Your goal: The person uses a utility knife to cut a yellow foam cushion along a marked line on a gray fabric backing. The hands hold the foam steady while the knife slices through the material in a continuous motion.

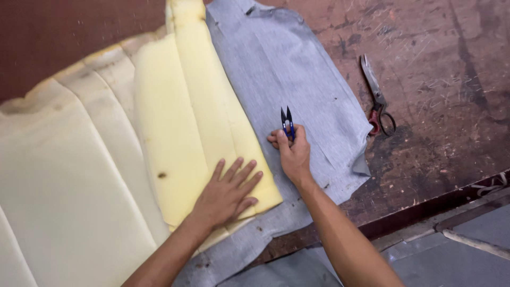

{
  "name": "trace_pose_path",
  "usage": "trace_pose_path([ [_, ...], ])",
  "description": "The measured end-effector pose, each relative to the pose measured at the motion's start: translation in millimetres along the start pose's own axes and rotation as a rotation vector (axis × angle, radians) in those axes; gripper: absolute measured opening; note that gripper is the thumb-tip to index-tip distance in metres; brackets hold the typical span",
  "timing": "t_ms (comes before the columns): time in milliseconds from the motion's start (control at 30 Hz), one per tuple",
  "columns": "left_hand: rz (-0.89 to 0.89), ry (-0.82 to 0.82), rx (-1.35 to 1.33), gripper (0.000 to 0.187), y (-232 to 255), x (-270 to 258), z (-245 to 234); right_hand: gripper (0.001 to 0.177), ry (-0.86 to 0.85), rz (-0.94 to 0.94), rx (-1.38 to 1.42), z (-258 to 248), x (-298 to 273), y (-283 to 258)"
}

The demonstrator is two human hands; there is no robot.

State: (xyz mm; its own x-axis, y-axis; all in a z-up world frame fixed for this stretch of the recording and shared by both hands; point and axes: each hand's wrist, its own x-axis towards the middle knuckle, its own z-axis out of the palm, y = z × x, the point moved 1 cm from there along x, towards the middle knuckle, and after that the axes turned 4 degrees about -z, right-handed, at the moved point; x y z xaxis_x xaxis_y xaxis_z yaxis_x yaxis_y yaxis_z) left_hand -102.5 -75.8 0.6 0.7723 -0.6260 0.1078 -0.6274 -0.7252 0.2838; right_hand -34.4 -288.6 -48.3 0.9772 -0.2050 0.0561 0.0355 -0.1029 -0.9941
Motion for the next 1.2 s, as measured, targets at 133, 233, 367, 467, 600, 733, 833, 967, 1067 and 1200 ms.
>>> trace_pose_path([
  [133, 0.053, 0.008, 0.023, 0.052, -9.0, 48.0, -25.1, 0.021, 0.070, 0.009, -0.126, 3.2, -3.3, 8.8],
  [233, 0.065, 0.312, 0.040, 0.039, -15.1, 110.8, -36.9, 0.020, 0.120, -0.028, -0.354, -0.1, -4.0, 13.2],
  [367, -0.048, 0.111, 0.033, 0.029, -13.4, 171.1, -27.1, 0.019, 0.110, -0.121, -0.362, -1.2, -0.5, 8.1],
  [467, -0.053, 0.224, 0.009, 0.035, -24.7, 181.2, -20.1, 0.020, 0.187, 0.202, 0.002, 0.6, 8.8, -3.8],
  [600, -0.136, 0.272, -0.073, 0.047, -59.7, 160.9, -6.3, 0.024, 0.192, 0.426, 0.029, 9.5, 26.7, -21.8],
  [733, -0.183, 0.215, 0.056, 0.058, -73.0, 128.8, 9.9, 0.024, 0.057, -0.134, -0.305, 38.9, 67.1, -29.8],
  [833, -0.238, 0.239, 0.070, 0.063, -73.5, 107.5, 16.3, 0.023, -0.101, -0.307, -0.378, 60.2, 97.6, -25.0],
  [967, -0.330, 0.188, 0.066, 0.064, -77.7, 99.7, 21.8, 0.030, -0.266, -0.485, -0.506, 64.3, 114.1, -15.0],
  [1067, -0.367, 0.162, 0.045, 0.064, -78.2, 96.4, 26.5, 0.034, -0.249, -0.494, -0.603, 63.1, 111.4, -5.3],
  [1200, -0.425, 0.150, 0.006, 0.063, -77.1, 88.6, 25.8, 0.027, -0.221, -0.500, -0.650, 66.6, 113.2, 0.2],
])
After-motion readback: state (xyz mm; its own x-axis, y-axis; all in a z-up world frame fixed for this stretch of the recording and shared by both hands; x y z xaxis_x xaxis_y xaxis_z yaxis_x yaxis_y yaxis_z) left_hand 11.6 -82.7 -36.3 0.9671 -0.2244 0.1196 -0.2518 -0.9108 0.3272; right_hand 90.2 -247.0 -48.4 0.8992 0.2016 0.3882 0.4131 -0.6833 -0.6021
